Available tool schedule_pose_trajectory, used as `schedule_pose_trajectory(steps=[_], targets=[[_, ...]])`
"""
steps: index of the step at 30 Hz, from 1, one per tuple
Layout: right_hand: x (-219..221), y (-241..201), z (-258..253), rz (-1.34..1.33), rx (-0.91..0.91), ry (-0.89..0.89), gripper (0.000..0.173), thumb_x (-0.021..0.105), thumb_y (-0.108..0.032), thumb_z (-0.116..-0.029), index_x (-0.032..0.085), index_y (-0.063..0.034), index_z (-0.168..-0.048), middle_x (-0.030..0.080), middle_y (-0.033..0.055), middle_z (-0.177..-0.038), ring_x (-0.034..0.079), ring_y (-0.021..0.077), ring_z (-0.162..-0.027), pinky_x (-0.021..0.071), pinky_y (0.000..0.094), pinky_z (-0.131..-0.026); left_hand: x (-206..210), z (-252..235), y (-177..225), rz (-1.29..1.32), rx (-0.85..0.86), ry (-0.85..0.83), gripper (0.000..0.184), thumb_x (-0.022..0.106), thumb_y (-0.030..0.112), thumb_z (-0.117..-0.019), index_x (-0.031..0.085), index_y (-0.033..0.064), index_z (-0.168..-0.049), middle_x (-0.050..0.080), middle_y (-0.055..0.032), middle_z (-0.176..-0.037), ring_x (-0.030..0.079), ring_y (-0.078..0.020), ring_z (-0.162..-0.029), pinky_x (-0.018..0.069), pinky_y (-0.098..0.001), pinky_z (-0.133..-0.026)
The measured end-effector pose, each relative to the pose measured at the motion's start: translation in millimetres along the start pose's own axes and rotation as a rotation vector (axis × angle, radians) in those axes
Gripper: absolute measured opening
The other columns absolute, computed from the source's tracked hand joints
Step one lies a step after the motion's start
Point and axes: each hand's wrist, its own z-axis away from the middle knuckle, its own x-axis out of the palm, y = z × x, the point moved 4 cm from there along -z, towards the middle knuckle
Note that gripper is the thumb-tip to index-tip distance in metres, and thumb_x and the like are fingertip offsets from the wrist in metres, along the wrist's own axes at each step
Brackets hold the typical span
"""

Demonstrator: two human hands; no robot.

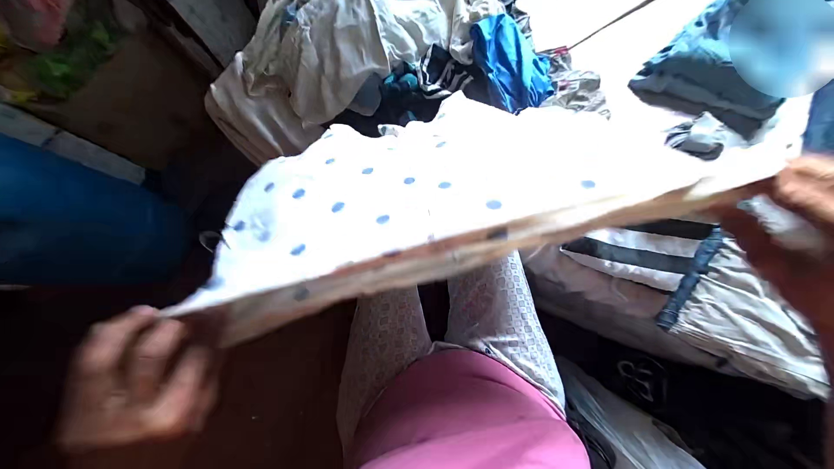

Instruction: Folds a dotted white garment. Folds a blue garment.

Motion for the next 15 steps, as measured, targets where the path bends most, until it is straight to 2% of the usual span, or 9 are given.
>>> schedule_pose_trajectory(steps=[1, 2, 6, 10, 12, 15], targets=[[15.4, -11.6, 23.1, 0.006, -0.007, -0.028, 0.042, 0.057, -0.035, -0.1038, 0.069, -0.0021, -0.129, 0.064, 0.0216, -0.136, 0.061, 0.0394, -0.127, 0.0366, 0.0623, -0.115, 16.4, 11.6, 20.3, 0.026, 0.013, -0.007, 0.023, 0.060, 0.012, -0.1000, 0.074, -0.0018, -0.112, 0.067, -0.0257, -0.125, 0.058, -0.0480, -0.124, 0.0452, -0.0555, -0.106], [32.3, -23.0, 44.4, 0.012, -0.019, -0.071, 0.039, 0.056, -0.029, -0.1044, 0.071, 0.0016, -0.122, 0.067, 0.0237, -0.131, 0.064, 0.0414, -0.122, 0.0405, 0.0639, -0.110, 34.4, 23.6, 37.6, 0.066, 0.008, -0.026, 0.022, 0.059, 0.011, -0.0994, 0.074, -0.0026, -0.107, 0.068, -0.0255, -0.121, 0.059, -0.0485, -0.121, 0.0464, -0.0540, -0.104], [99.1, -28.8, 129.9, -0.085, 0.001, -0.290, 0.034, 0.050, -0.022, -0.1056, 0.076, -0.0030, -0.111, 0.072, 0.0209, -0.121, 0.070, 0.0417, -0.112, 0.0493, 0.0650, -0.099, 96.5, 73.7, 74.7, 0.211, -0.041, -0.125, 0.027, 0.055, 0.016, -0.0996, 0.076, 0.0045, -0.112, 0.071, -0.0203, -0.111, 0.065, -0.0432, -0.110, 0.0528, -0.0492, -0.094], [113.8, -27.8, 154.9, -0.143, 0.051, -0.328, 0.032, 0.052, -0.023, -0.1049, 0.077, -0.0031, -0.110, 0.073, 0.0194, -0.121, 0.071, 0.0401, -0.111, 0.0503, 0.0633, -0.099, 114.1, 91.0, 76.8, 0.243, -0.038, -0.178, 0.030, 0.053, 0.019, -0.0996, 0.078, 0.0019, -0.103, 0.069, -0.0223, -0.095, 0.065, -0.0441, -0.099, 0.0544, -0.0468, -0.082], [114.4, -27.2, 155.1, -0.146, 0.031, -0.328, 0.033, 0.053, -0.024, -0.1048, 0.076, -0.0021, -0.109, 0.072, 0.0196, -0.121, 0.071, 0.0391, -0.111, 0.0507, 0.0616, -0.099, 116.1, 92.4, 71.6, 0.241, -0.032, -0.200, 0.031, 0.052, 0.019, -0.0998, 0.078, 0.0018, -0.102, 0.070, -0.0221, -0.099, 0.065, -0.0455, -0.103, 0.0537, -0.0489, -0.085], [114.9, -28.1, 153.1, -0.161, 0.006, -0.316, 0.032, 0.053, -0.023, -0.1040, 0.076, -0.0016, -0.107, 0.072, 0.0196, -0.122, 0.071, 0.0389, -0.110, 0.0524, 0.0580, -0.098, 114.5, 86.4, 71.1, 0.295, -0.032, -0.200, 0.030, 0.051, 0.016, -0.1004, 0.077, 0.0012, -0.106, 0.070, -0.0203, -0.124, 0.062, -0.0449, -0.119, 0.0508, -0.0497, -0.099]])
